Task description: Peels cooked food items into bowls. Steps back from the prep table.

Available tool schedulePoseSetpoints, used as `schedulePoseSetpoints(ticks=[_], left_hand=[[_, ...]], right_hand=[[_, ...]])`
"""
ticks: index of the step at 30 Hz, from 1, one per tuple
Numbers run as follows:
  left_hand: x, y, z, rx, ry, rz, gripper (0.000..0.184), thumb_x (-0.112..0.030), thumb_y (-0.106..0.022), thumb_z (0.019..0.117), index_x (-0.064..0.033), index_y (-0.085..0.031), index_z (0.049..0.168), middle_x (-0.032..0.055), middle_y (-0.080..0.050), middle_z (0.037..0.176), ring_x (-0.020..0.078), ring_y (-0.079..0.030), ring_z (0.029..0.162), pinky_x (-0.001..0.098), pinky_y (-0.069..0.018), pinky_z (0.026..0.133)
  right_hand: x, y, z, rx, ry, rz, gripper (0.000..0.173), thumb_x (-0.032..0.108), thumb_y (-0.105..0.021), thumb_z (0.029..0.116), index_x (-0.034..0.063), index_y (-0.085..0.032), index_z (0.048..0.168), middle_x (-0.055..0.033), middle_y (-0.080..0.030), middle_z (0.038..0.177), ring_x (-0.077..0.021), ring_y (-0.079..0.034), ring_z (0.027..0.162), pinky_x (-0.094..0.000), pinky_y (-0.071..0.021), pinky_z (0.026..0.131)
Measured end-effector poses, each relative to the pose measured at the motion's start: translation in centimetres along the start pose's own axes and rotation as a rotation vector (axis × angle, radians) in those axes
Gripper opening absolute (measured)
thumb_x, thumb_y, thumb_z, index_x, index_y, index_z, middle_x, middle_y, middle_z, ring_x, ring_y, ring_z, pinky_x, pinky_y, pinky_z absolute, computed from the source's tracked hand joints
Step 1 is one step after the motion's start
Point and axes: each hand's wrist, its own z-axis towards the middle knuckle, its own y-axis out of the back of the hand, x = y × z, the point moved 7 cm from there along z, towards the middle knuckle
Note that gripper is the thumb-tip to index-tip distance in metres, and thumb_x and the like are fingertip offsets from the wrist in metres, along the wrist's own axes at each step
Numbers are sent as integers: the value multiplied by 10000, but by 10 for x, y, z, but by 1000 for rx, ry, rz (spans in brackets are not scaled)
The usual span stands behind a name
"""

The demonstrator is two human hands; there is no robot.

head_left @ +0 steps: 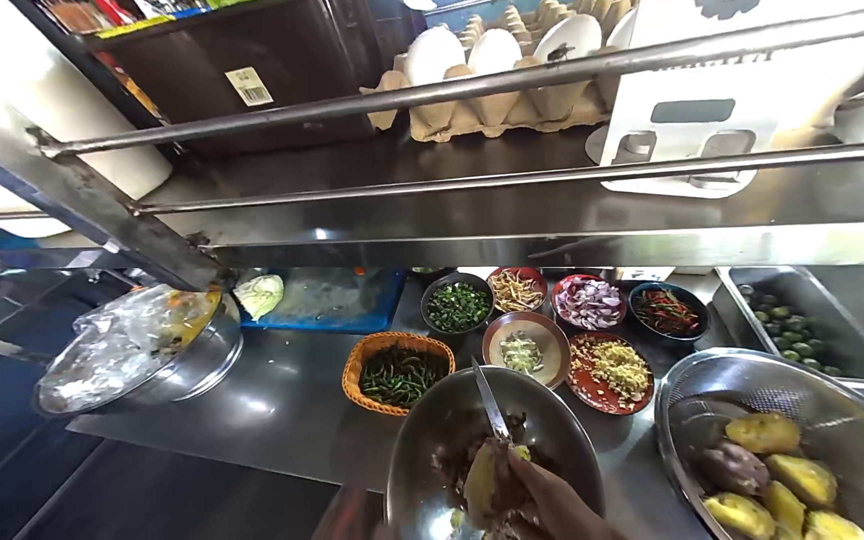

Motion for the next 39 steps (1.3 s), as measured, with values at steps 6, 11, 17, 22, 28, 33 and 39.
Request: schedulePoseSetpoints(ticks=[6, 11, 17, 22, 28, 33, 39], left_hand=[[85, -107, -103, 159, 1365, -917, 523, -478, -253, 1102, -67, -525, 1277, 134, -710, 1008, 270, -725, 854, 468, -625, 698], [80, -107, -100, 198, 1340, -969, 508, -478, -237, 1101, -93, -533, 1249, 109, -723, 960, 270, -732, 823, 458, -625, 722], [70, -87, -69, 142, 564, -466, 296, -45, -406, 1033, 100, -588, 1217, 25, -716, 935, 26, -686, 802, 249, -604, 766], [93, -91, -86, 26, 941, -619, 411, -221, -337, 1097, 29, -428, 1410, 159, -609, 1138, 193, -675, 951, 406, -610, 797], [68, -82, -70, 231, 516, -146, 501, -287, -470, 1053, 76, -531, 1393, 226, -634, 1296, 225, -645, 1166, 417, -523, 1025], [73, -62, -61, 107, 612, -417, 569, -325, -451, 1056, 57, -386, 1471, 190, -513, 1422, 195, -586, 1225, 383, -539, 969], [76, -103, -85, 72, 1395, -1147, 467, -430, -329, 1084, -51, -590, 1161, 145, -722, 960, 249, -733, 826, 405, -633, 711]], right_hand=[[6, -5, -4, -10, 163, -619, 498, 484, -302, 1107, 95, -600, 1195, -43, -626, 809, -128, -552, 572, -328, -499, 545], [37, 3, -30, -95, 271, -1030, 581, 475, -363, 1090, 95, -422, 1525, -143, -701, 974, -261, -703, 826, -509, -577, 800], [35, -22, -20, -27, 261, -1252, 560, 515, -406, 1072, 28, -564, 1300, -187, -672, 859, -363, -694, 816, -580, -544, 739], [16, -2, 8, -133, 236, -663, 436, 419, -354, 1105, 67, -605, 1161, -34, -547, 737, -143, -522, 581, -332, -475, 547], [-7, -6, 12, -28, 93, -260, 353, 442, -497, 1067, 151, -512, 1268, -3, -587, 821, -76, -478, 506, -248, -446, 449], [5, -9, 8, -30, 125, -219, 294, 392, -520, 1066, 150, -522, 1234, -10, -572, 775, -84, -457, 480, -250, -439, 431], [17, -18, -10, 56, 41, -627, 517, 602, -325, 1067, 219, -491, 1372, -14, -523, 744, -116, -462, 496, -294, -448, 479]])
